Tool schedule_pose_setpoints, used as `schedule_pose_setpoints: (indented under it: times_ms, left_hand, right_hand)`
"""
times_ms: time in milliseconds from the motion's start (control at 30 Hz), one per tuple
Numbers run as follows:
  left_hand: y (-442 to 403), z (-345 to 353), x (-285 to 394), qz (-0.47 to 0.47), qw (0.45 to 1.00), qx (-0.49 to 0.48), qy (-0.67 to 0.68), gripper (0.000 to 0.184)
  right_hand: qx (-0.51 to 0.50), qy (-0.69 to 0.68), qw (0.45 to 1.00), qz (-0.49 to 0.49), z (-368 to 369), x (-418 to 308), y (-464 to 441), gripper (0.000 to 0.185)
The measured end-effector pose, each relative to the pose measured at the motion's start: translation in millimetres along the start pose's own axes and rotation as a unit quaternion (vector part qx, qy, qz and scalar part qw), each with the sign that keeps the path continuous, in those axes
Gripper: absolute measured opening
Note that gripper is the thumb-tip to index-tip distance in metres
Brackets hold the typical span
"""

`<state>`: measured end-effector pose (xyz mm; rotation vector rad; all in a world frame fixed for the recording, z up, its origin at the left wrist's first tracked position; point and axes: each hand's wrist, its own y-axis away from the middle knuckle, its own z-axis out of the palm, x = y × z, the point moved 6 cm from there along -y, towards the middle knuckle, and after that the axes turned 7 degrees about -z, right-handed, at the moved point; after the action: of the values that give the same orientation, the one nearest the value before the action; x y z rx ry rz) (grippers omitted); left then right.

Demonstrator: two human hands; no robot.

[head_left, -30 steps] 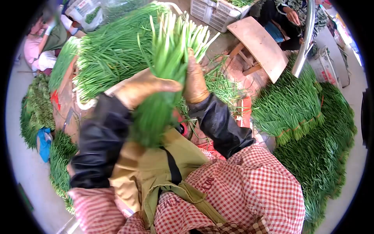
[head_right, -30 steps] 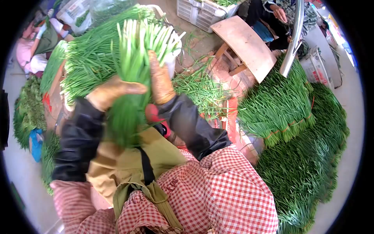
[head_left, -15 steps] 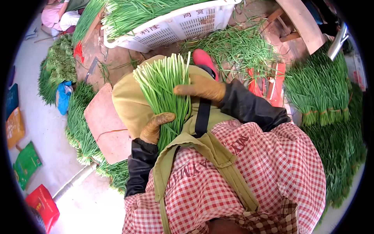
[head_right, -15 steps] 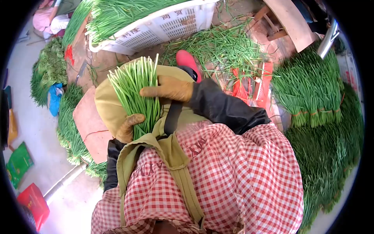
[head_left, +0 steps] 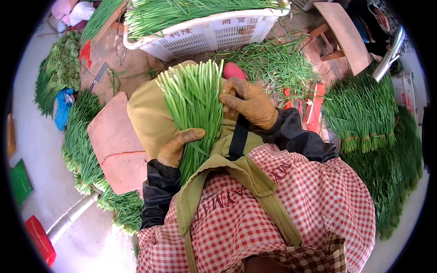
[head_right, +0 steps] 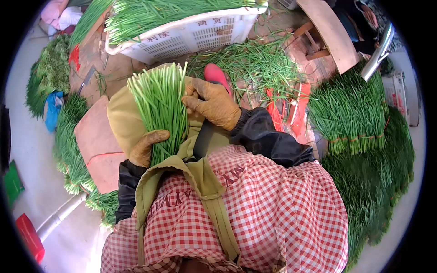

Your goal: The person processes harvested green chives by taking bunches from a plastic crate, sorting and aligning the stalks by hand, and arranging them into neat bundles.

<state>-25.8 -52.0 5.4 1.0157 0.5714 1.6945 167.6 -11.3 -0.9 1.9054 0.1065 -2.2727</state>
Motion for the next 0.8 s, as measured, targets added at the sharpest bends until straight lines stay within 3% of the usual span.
schedule_pose_setpoints:
  times_ms: [33,233,333,467,533,567,633,667,767,800]
  left_hand:
    - [4,0,4,0.004,1.000,0.002,0.002,0.042]
    - [5,-14,8,0.025,0.999,-0.010,-0.025,0.047]
    - [5,-9,6,0.077,0.994,-0.011,-0.080,0.046]
    - [2,-11,6,0.130,0.973,0.022,-0.189,0.053]
    - [11,-1,16,0.084,0.914,0.106,-0.383,0.050]
    - [6,-4,13,0.087,0.913,0.104,-0.384,0.050]
    - [-8,-11,4,0.130,0.911,0.070,-0.386,0.051]
    - [-7,-5,8,0.132,0.910,0.069,-0.387,0.051]
    - [-5,9,10,0.093,0.883,0.061,-0.457,0.051]
    - [-6,14,11,0.130,0.884,0.047,-0.448,0.051]
  right_hand:
    - [-0.011,-0.070,0.996,0.045,4,4,0,0.009]
    - [0.036,-0.054,0.993,0.100,-2,12,-9,0.006]
    - [0.132,0.114,0.984,-0.044,-33,6,-17,0.006]
    - [0.125,0.123,0.973,-0.150,-43,-46,-40,0.012]
    - [0.016,0.224,0.949,-0.221,-23,-83,-59,0.024]
    - [0.016,0.226,0.948,-0.223,-21,-95,-71,0.024]
    - [-0.212,0.234,0.923,-0.220,13,-103,-95,0.039]
    - [-0.211,0.236,0.922,-0.222,17,-101,-108,0.039]
    - [-0.366,0.261,0.891,-0.059,43,-62,-138,0.040]
    - [-0.413,0.263,0.872,-0.004,47,-49,-142,0.040]
